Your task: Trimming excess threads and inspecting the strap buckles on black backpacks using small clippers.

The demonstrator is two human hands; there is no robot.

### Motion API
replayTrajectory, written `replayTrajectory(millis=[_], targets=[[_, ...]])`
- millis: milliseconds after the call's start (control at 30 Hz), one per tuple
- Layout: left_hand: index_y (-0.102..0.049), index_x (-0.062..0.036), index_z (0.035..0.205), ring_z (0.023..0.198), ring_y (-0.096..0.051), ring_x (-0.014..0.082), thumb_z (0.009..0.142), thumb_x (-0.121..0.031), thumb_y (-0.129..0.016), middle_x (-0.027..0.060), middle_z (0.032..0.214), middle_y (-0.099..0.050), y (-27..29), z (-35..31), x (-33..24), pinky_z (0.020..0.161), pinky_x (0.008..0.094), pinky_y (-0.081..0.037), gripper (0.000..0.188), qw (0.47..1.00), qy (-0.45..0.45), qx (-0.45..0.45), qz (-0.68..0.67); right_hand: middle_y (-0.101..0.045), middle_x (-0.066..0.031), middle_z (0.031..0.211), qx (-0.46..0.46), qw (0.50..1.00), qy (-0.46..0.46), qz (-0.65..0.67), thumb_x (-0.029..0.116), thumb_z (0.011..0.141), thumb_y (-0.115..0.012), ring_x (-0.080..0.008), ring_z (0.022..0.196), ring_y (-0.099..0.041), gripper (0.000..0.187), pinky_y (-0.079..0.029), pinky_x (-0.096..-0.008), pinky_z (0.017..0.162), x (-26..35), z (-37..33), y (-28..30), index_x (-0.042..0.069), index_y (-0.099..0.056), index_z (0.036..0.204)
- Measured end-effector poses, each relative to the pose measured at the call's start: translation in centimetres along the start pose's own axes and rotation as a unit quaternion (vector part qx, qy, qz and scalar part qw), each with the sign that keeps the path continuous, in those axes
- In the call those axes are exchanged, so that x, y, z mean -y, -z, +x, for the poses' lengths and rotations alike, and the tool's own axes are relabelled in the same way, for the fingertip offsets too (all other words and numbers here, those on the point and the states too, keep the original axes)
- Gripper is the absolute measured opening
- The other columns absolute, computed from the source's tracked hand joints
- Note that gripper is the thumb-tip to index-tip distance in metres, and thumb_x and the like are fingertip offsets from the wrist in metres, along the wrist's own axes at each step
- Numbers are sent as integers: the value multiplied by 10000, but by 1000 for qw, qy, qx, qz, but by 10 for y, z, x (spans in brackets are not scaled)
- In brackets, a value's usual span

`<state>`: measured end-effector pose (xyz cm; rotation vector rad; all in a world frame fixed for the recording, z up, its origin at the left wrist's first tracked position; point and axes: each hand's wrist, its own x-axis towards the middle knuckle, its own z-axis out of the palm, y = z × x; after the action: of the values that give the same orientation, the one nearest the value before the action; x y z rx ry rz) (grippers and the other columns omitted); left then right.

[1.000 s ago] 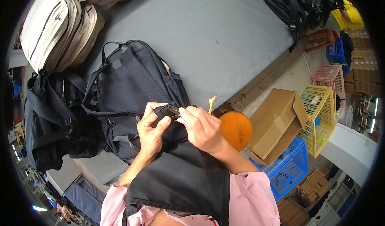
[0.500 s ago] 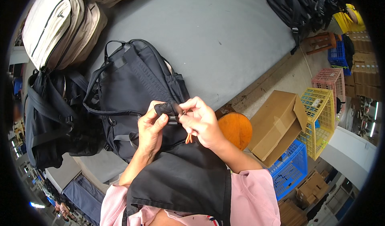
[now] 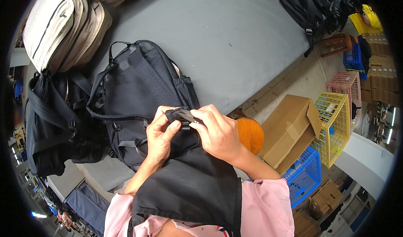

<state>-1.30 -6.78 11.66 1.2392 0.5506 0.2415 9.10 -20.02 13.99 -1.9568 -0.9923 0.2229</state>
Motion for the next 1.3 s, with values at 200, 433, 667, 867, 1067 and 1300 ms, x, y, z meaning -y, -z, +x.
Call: replayTrajectory(millis=[200, 433, 667, 867, 1067, 1300], targets=[[-662, 4, 1039, 978, -533, 150, 854, -67, -641, 49, 1025, -554, 2, -2, 2, 886, 264, -430, 199, 1000, 10, 2, -24, -600, -104, 830, -5, 998, 39, -57, 18, 749, -678, -267, 668, -632, 268, -494, -338, 564, 0, 2, 1, 0, -571, 994], [-650, 22, 1035, 932, -529, 125, 830, -109, -680, 27, 991, -535, 1, -2, 1, 849, 239, -424, 246, 1000, 3, 10, -27, -593, -99, 799, -9, 999, 39, -27, 1, 776, -652, -221, 593, -614, 223, -479, -303, 507, -1, 2, 4, 0, -578, 986], [-645, 27, 1036, 926, -542, 132, 842, -104, -660, 35, 992, -535, 5, 0, 3, 847, 252, -434, 235, 1000, -23, 20, 8, -597, -93, 802, 14, 994, -62, 85, -2, 780, -654, -178, 578, -593, 193, -476, -275, 540, 2, 2, 6, 9, -602, 966], [-667, -1, 1008, 941, -536, 163, 835, -111, -655, 62, 965, -573, 4, -6, -4, 841, 278, -423, 206, 1000, -9, -2, 23, -593, -108, 804, -24, 1000, 0, 3, 0, 774, -640, -258, 621, -616, 189, -491, -325, 552, 9, 2, 7, 13, -599, 958], [-675, 1, 962, 933, -543, 175, 841, -148, -654, 69, 977, -595, 5, -10, -1, 857, 299, -413, 193, 999, -23, -7, 38, -593, -112, 815, 11, 1000, -11, 3, -21, 762, -644, -258, 630, -612, 219, -490, -318, 558, 7, 1, 11, 9, -593, 973], [-681, -17, 952, 953, -545, 187, 849, -163, -646, 71, 983, -605, 6, -13, -3, 875, 314, -408, 182, 998, -40, -14, 54, -594, -87, 794, 30, 998, -33, 39, -61, 733, -651, -176, 588, -567, 221, -457, -273, 535, 16, 1, 12, 9, -618, 941]])
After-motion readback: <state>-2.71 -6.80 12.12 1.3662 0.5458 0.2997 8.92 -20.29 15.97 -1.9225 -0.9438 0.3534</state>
